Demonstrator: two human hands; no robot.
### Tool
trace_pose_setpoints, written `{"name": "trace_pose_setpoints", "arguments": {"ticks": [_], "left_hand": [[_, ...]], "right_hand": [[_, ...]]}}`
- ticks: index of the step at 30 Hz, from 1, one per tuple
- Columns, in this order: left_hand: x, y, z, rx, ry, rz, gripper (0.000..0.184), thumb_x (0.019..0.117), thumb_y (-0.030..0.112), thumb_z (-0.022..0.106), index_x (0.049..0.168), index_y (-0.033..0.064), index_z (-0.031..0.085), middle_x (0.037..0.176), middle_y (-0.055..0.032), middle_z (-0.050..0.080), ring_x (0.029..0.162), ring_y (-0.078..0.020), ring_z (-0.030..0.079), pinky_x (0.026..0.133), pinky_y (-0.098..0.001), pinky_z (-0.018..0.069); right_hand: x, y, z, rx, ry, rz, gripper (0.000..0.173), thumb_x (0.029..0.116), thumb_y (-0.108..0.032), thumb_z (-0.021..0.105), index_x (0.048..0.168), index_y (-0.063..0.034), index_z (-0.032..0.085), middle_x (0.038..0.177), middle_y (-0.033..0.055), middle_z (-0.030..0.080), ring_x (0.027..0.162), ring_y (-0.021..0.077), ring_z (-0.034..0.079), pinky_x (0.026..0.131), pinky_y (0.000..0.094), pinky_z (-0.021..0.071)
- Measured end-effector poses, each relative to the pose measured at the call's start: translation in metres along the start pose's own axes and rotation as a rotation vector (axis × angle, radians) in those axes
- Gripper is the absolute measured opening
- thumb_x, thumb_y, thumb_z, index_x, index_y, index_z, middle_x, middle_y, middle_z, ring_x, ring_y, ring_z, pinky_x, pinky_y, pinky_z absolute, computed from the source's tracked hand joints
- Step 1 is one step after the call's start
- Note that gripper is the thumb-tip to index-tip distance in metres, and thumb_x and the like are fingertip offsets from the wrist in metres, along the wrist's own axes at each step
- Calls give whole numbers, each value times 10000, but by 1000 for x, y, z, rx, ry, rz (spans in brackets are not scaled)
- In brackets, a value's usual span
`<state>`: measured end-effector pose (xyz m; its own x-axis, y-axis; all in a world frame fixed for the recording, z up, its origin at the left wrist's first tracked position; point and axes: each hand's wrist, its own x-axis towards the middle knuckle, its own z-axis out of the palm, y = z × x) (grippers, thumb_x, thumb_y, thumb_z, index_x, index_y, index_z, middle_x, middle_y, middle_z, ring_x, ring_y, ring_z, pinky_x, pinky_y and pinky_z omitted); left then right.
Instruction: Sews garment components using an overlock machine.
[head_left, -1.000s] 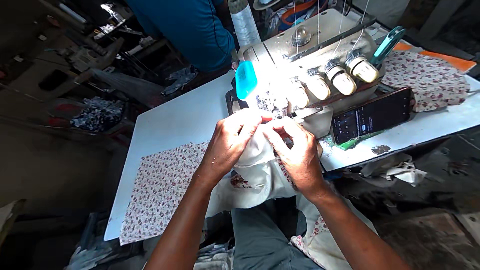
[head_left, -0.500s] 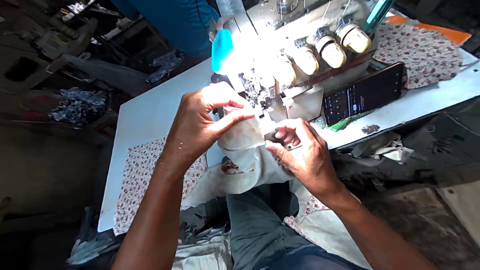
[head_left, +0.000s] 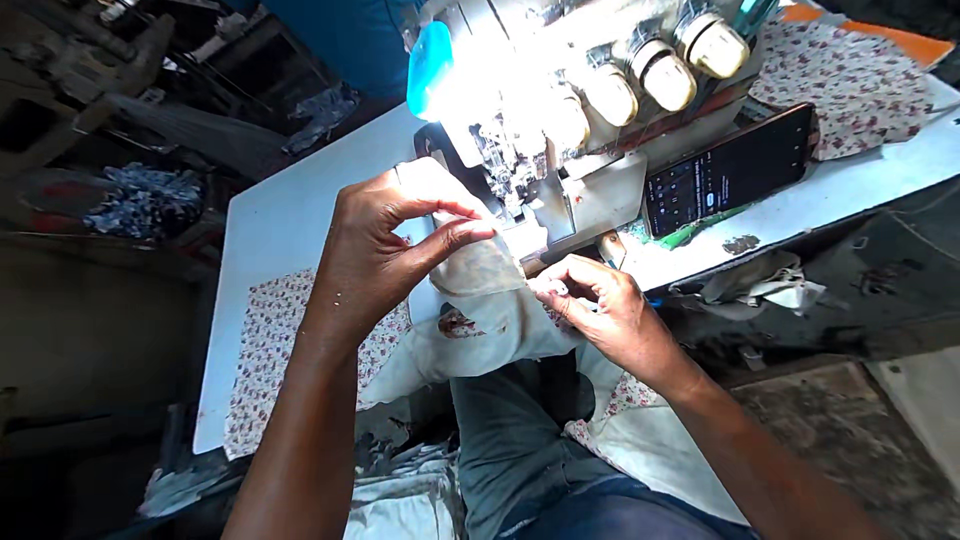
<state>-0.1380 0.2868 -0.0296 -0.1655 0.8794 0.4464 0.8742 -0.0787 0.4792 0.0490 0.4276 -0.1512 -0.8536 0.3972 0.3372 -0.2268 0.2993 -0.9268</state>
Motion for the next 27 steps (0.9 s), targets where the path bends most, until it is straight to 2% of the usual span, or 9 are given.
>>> {"name": "trace_pose_setpoints", "arguments": {"ticks": [4,7,12,16,18,20,23,25,27], "left_hand": [[-1,0,4,-39,25,22,104,956,173,706,980,75,726,1026,54,684,1052,24,617,959,-177,488],[-4,2,5,-43,57,23,81,961,148,693,980,71,709,1029,70,688,1039,44,620,950,-160,495],[-12,1,8,-44,122,-13,114,998,171,646,1003,59,667,1034,74,691,1021,46,629,942,-171,507],[-20,-3,13,-112,186,-28,102,1017,191,628,1048,96,644,1082,111,682,1086,35,623,990,-205,508],[-23,0,14,-121,217,-57,57,1012,164,626,1039,114,624,1015,154,666,977,81,626,891,-142,528],[-23,2,10,-106,227,-51,72,1003,156,636,1017,86,633,952,137,653,861,102,601,771,-94,502],[-14,11,-12,-68,144,-34,100,982,196,671,992,97,684,949,147,646,870,110,596,775,-80,495],[0,20,-30,-36,41,-45,117,963,223,693,980,109,712,935,151,663,854,114,606,753,-67,500],[14,17,-33,47,-48,-100,133,945,208,696,955,77,716,905,103,681,810,106,593,737,-77,488]], "right_hand": [[1,-6,5,-45,35,8,158,990,-236,665,923,-100,709,837,-35,619,732,-11,581,641,129,476],[2,-9,9,-1,61,7,162,975,-236,694,895,-95,688,801,-36,603,672,-8,561,593,123,462],[3,-11,10,25,98,-7,96,943,-166,730,921,-77,700,865,-19,634,735,1,605,655,130,515],[2,-11,12,20,116,-1,102,943,-163,733,929,-68,700,868,-13,629,735,0,608,658,130,529],[2,-10,13,19,111,-20,105,948,-159,725,948,-57,699,892,-5,625,768,8,616,701,140,543],[0,-14,14,23,93,-20,101,957,-164,714,966,-64,703,892,-13,641,765,4,622,696,143,544],[-6,-31,11,66,48,-41,114,968,-191,698,975,-78,716,864,-36,674,693,-26,606,620,124,519],[-9,-41,8,109,22,-117,136,969,-172,697,983,-39,726,869,-22,682,727,-34,618,660,112,534],[-7,-40,7,110,16,-89,145,961,-161,703,1015,-32,740,891,-21,690,762,-33,635,703,117,550]]}}
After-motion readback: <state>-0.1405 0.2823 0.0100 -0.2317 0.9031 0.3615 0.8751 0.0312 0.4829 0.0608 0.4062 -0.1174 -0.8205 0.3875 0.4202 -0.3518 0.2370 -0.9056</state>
